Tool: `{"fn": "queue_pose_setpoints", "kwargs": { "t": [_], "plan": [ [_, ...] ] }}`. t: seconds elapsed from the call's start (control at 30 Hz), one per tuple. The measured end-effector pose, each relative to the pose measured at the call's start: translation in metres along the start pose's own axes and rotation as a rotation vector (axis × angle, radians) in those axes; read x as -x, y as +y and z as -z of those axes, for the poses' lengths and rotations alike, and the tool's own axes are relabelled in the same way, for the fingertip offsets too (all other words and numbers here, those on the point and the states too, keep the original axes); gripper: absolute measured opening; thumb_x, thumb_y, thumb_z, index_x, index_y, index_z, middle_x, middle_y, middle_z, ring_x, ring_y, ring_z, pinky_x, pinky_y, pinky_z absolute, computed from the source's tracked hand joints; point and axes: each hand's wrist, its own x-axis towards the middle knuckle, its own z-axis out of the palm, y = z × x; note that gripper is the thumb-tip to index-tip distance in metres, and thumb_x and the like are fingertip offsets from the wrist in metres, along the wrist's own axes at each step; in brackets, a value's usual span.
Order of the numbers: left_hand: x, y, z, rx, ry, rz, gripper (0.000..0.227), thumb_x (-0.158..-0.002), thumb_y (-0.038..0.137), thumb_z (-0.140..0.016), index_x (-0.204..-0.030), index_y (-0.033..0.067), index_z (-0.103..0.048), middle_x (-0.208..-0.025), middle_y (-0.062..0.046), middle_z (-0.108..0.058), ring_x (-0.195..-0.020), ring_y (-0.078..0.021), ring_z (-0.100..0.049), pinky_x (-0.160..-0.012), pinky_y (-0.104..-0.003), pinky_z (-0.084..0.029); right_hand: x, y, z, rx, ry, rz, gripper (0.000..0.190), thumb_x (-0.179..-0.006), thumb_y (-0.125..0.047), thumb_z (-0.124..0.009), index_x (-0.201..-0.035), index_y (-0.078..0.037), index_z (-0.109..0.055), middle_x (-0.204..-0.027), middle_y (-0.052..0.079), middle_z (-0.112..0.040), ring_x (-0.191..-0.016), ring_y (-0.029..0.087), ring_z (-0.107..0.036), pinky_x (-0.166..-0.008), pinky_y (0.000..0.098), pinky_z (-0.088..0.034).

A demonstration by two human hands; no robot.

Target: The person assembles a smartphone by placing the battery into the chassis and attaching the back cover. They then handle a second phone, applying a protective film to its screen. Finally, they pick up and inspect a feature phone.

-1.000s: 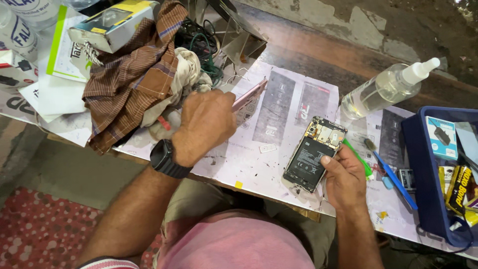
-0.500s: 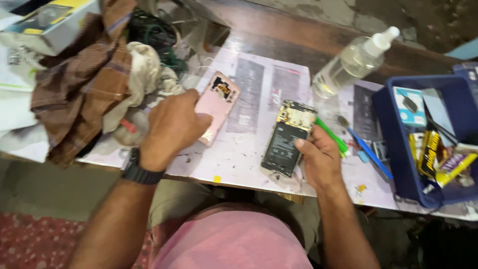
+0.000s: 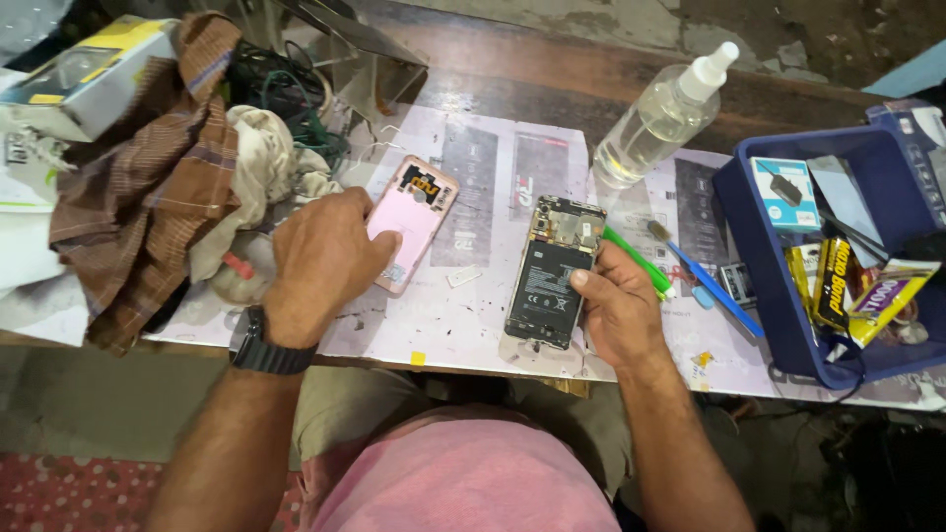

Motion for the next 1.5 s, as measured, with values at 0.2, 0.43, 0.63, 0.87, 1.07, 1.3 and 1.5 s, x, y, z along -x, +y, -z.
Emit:
{"fn": "queue_pose_setpoints", "kwargs": {
  "t": [0.2,0.43,0.63,0.87,1.07,1.3,1.5],
  "plan": [
    [-0.01,-0.018,-0.012,0.44,-0.027,-0.025,0.018,-0.089,0.019,-0.069,-0.092,0.0013,-0.073,-0.079,-0.014,-0.072,-0.073,-0.0283,-0.067,-0.066,-0.041,-0.051,0.001,0.003,0.003,0.021,0.019,-0.014,0.037,-0.096,-0.003,-0.061,-0.132,0.008,-0.059,-0.116,0.014,-0.072,-0.103,0.019,-0.068,-0.096,0.0342,-0.053],
    [-0.015,-0.024,-0.029,1.12,-0.22,0.057,0.015,-0.097,0.011,-0.062,-0.089,0.0022,-0.07,-0.071,0.004,-0.058,-0.061,-0.0056,-0.048,-0.056,-0.024,-0.041,-0.001,0.006,0.005,0.068,0.049,-0.025,0.037,-0.096,-0.003,-0.062,-0.131,0.008,-0.059,-0.114,0.014,-0.072,-0.101,0.019,-0.067,-0.095,0.0345,-0.052],
    [-0.011,-0.015,-0.035,1.475,-0.326,0.078,0.015,-0.101,0.01,-0.058,-0.095,0.0014,-0.068,-0.077,0.002,-0.062,-0.065,-0.0051,-0.053,-0.061,-0.022,-0.045,-0.003,0.007,0.004,0.081,0.038,-0.013,0.041,-0.093,-0.003,-0.062,-0.132,0.009,-0.059,-0.117,0.014,-0.072,-0.103,0.019,-0.068,-0.097,0.0341,-0.051],
    [-0.008,-0.007,-0.033,1.558,-0.393,0.178,0.016,-0.101,0.012,-0.057,-0.097,0.0018,-0.068,-0.076,0.0,-0.064,-0.059,-0.0042,-0.054,-0.053,-0.021,-0.045,-0.003,0.007,0.005,0.083,0.023,-0.004,0.039,-0.093,-0.002,-0.062,-0.131,0.009,-0.06,-0.115,0.015,-0.073,-0.103,0.019,-0.067,-0.097,0.0343,-0.051],
    [-0.007,-0.008,-0.039,1.589,-0.412,0.227,0.016,-0.101,0.013,-0.057,-0.096,0.0023,-0.068,-0.071,0.0,-0.063,-0.052,-0.0047,-0.052,-0.045,-0.021,-0.042,-0.002,0.01,0.01,0.08,0.017,0.004,0.039,-0.094,-0.001,-0.062,-0.131,0.01,-0.06,-0.115,0.015,-0.072,-0.102,0.018,-0.067,-0.096,0.034,-0.051],
    [-0.003,-0.008,-0.039,1.554,-0.417,0.26,0.016,-0.1,0.013,-0.057,-0.094,0.0029,-0.068,-0.068,0.0,-0.062,-0.048,-0.0053,-0.051,-0.042,-0.021,-0.041,-0.001,0.008,0.007,0.093,0.007,0.004,0.04,-0.093,-0.001,-0.061,-0.132,0.01,-0.058,-0.116,0.016,-0.072,-0.103,0.018,-0.068,-0.095,0.034,-0.051],
    [-0.004,-0.009,-0.044,1.559,-0.393,0.191,0.018,-0.101,0.013,-0.056,-0.095,0.0011,-0.068,-0.073,-0.001,-0.065,-0.057,-0.0052,-0.056,-0.052,-0.021,-0.046,0.0,0.006,0.004,0.09,-0.027,0.018,0.041,-0.094,-0.001,-0.062,-0.133,0.011,-0.057,-0.117,0.017,-0.072,-0.103,0.019,-0.067,-0.095,0.0339,-0.052]
  ]
}}
